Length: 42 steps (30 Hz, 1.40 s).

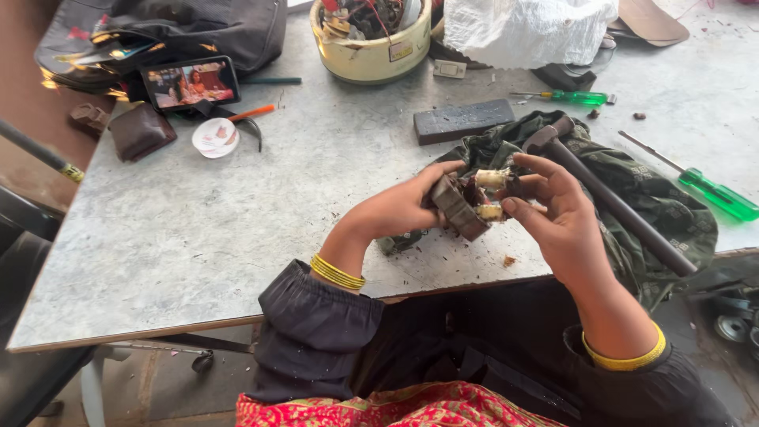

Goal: The person disassembles a small electrical component, likely a motor or transformer, by hand and with a screwdriver. They remove a white plastic piece from the copper-wound core and then use the screwdriver to pry and separate parts of the assembly.

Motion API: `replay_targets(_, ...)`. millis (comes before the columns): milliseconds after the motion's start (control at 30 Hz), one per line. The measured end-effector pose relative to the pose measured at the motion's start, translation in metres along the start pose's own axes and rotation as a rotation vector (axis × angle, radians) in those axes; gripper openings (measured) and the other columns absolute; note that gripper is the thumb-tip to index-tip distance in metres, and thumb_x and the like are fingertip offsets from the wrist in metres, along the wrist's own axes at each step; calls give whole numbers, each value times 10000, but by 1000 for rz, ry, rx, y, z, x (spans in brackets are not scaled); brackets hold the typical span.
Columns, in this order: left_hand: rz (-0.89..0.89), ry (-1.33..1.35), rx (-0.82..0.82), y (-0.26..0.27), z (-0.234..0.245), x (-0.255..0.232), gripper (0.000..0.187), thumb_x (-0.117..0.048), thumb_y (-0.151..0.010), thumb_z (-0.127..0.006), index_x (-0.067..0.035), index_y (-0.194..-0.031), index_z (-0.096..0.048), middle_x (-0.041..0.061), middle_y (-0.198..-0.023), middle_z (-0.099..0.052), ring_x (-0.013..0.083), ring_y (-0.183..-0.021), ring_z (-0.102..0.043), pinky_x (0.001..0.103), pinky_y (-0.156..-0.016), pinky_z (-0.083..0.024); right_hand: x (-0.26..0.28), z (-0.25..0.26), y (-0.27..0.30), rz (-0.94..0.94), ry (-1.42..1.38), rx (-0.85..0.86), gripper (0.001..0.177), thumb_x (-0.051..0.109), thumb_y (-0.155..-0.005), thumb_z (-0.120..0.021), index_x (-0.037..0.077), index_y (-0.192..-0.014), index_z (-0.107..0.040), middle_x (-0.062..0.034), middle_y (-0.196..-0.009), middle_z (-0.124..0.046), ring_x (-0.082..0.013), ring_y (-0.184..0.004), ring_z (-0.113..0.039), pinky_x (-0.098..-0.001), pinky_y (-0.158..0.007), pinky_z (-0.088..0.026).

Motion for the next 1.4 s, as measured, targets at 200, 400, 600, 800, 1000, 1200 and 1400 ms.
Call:
replay_targets(200, -57, -76, -196, 7, -11, -14, 1306, -474, -608, -940, -87, -1605, -190, 242, -1436, -505, 364, -1372, -489, 425, -1148, -394, 2, -12, 14, 95, 270, -73, 515, 7, -941, -701, 69, -1432, -560, -56, -1181, -657, -142, -1120, -657, -300, -939, -530)
replay_targets(400, -238, -171, -159, 8, -22, -26, 1154, -366, -636, -973, -134, -1575, -343, 204, -1455, -479, 367, -1403, -484, 436, -1178, -433, 38, -11, 11, 367, 542, -157, 427, 27, -979, -719, 75, -1386, -597, -89, -1351, -647, -145, -1138, -664, -263, -906, -554)
replay_targets(600, -296, -208, -54, 16, -17, -39, 1061, -259, -648, -977, -171, -1550, -425, 141, -1459, -545, 334, -1423, -518, 419, -1222, -438, 36, 42, -9, 250, 41, -211, 423, -27, -1134, -626, 12, -1526, -470, -67, -1206, -600, -103, -1097, -606, -228, -997, -540)
replay_targets(800, -115, -453, -140, 18, 1, -15, 1195, -325, -516, -1004, -149, -1513, -369, 183, -1493, -474, 404, -1399, -425, 456, -1166, -352, -16, 54, -2, 96, -176, -204, 505, -58, -1063, -600, -17, -1541, -442, -72, -1199, -596, -119, -1091, -612, -249, -964, -540)
replay_targets(1000, 16, -606, -176, 13, 9, -3, 1176, -388, -491, -991, -121, -1481, -416, 184, -1409, -562, 388, -1383, -447, 456, -1171, -338, -43, 53, 0, -36, -213, -194, 526, -39, -1026, -592, 0, -1524, -428, -76, -1186, -608, -126, -1093, -628, -259, -963, -553)
replay_targets(1200, 154, -624, -251, 8, 33, 11, 1092, -386, -480, -921, -136, -1447, -481, 133, -1342, -631, 323, -1312, -557, 424, -1157, -413, -39, 45, -6, -94, -269, -98, 556, -30, -1011, -601, 25, -1537, -430, -82, -1184, -613, -126, -1094, -628, -268, -926, -537)
replay_targets(1400, -54, -588, -395, 12, 46, -1, 1137, -498, -596, -941, -43, -1501, -425, 229, -1457, -508, 405, -1377, -455, 476, -1138, -373, -24, 28, -40, -116, -392, 96, 555, -6, -988, -614, 39, -1516, -448, -88, -1189, -636, -159, -1107, -638, -334, -961, -554)
Point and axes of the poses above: each hand's wrist, its own y-axis away from the middle knuckle, its own z-axis out of the back of the hand, x = y × z, the point moved 8 cm from there along -y, towards the middle knuckle
